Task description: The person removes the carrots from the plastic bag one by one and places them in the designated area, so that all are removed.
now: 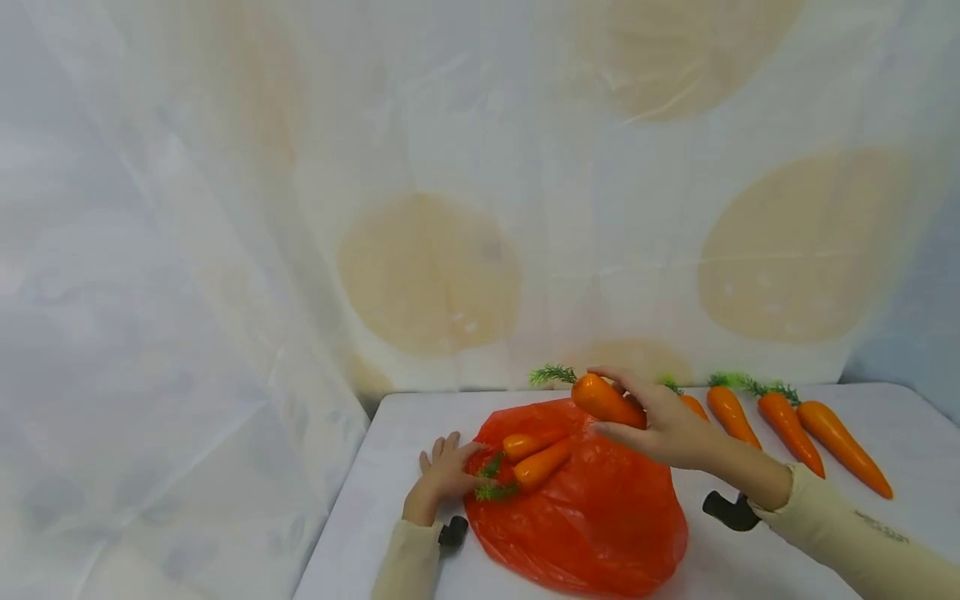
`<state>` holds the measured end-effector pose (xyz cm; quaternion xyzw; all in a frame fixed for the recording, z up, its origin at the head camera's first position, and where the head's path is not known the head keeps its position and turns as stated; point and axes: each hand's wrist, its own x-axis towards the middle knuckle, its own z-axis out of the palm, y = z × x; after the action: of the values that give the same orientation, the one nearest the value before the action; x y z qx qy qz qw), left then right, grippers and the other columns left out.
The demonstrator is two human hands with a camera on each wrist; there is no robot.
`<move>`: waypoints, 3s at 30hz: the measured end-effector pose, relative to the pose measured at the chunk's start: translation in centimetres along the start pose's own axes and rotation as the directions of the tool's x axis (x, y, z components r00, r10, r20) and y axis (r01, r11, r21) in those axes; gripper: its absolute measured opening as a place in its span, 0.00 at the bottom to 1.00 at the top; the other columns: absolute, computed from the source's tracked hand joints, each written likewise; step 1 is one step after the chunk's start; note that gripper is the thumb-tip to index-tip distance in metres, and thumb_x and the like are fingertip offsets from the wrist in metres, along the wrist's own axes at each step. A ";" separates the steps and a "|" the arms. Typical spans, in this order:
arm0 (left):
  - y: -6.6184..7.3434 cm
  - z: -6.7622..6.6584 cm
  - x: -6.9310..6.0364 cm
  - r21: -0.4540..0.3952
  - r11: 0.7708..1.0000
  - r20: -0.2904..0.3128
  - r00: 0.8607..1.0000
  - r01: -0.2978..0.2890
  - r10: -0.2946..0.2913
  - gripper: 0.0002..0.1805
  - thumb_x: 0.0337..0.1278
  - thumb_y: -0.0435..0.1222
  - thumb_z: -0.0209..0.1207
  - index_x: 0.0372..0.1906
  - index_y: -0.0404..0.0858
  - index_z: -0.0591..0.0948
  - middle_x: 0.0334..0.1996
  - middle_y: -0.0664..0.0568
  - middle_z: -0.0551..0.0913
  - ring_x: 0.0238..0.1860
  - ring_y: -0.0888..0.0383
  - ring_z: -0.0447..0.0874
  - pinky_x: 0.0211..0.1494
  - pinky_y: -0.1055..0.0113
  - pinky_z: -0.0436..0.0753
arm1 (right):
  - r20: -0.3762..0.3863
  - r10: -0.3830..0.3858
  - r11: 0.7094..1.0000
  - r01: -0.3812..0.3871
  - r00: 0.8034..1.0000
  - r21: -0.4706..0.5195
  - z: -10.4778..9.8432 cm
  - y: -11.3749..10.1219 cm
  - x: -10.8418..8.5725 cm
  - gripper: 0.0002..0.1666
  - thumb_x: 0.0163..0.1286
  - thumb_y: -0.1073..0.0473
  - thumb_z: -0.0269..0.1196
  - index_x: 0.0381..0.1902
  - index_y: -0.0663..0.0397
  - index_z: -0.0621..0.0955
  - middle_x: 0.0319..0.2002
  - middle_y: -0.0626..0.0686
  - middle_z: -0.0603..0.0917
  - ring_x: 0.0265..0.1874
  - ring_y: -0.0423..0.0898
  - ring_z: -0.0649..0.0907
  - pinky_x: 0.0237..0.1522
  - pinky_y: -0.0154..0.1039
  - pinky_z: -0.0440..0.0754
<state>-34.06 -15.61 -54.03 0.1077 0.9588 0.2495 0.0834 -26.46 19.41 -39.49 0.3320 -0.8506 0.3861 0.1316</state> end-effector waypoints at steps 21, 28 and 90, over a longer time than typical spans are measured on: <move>0.2 0.0 -0.1 0.007 1.000 0.005 1.000 0.021 -0.021 0.36 0.46 0.56 0.71 0.64 0.56 0.77 0.75 0.39 0.57 0.74 0.34 0.48 0.70 0.24 0.40 | -0.097 0.165 0.980 -0.174 0.982 -0.100 -2.0 3.2 -5.1 0.39 0.64 0.55 0.70 0.70 0.44 0.66 0.43 0.50 0.82 0.34 0.37 0.79 0.32 0.31 0.84; 0.2 0.0 0.1 0.017 1.000 0.002 1.000 0.017 -0.017 0.34 0.47 0.55 0.70 0.63 0.56 0.77 0.75 0.38 0.58 0.74 0.33 0.48 0.70 0.24 0.40 | -0.151 0.267 0.936 -0.294 0.952 -0.192 -2.6 4.5 -6.6 0.38 0.65 0.50 0.69 0.69 0.49 0.67 0.43 0.54 0.81 0.34 0.44 0.78 0.31 0.30 0.81; -0.5 0.3 0.2 -0.002 1.000 0.013 1.000 0.008 -0.008 0.35 0.45 0.56 0.71 0.63 0.57 0.77 0.75 0.38 0.57 0.74 0.33 0.47 0.69 0.23 0.39 | 0.003 0.854 0.506 -0.830 0.520 -0.235 -1.5 12.0 -15.4 0.67 0.59 0.25 0.62 0.63 0.84 0.55 0.35 0.63 0.77 0.27 0.45 0.77 0.29 0.39 0.85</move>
<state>-34.32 -15.83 -54.52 0.1052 0.9584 0.2496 0.0906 -23.05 33.47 -52.69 -0.1170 -0.9451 0.2915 -0.0903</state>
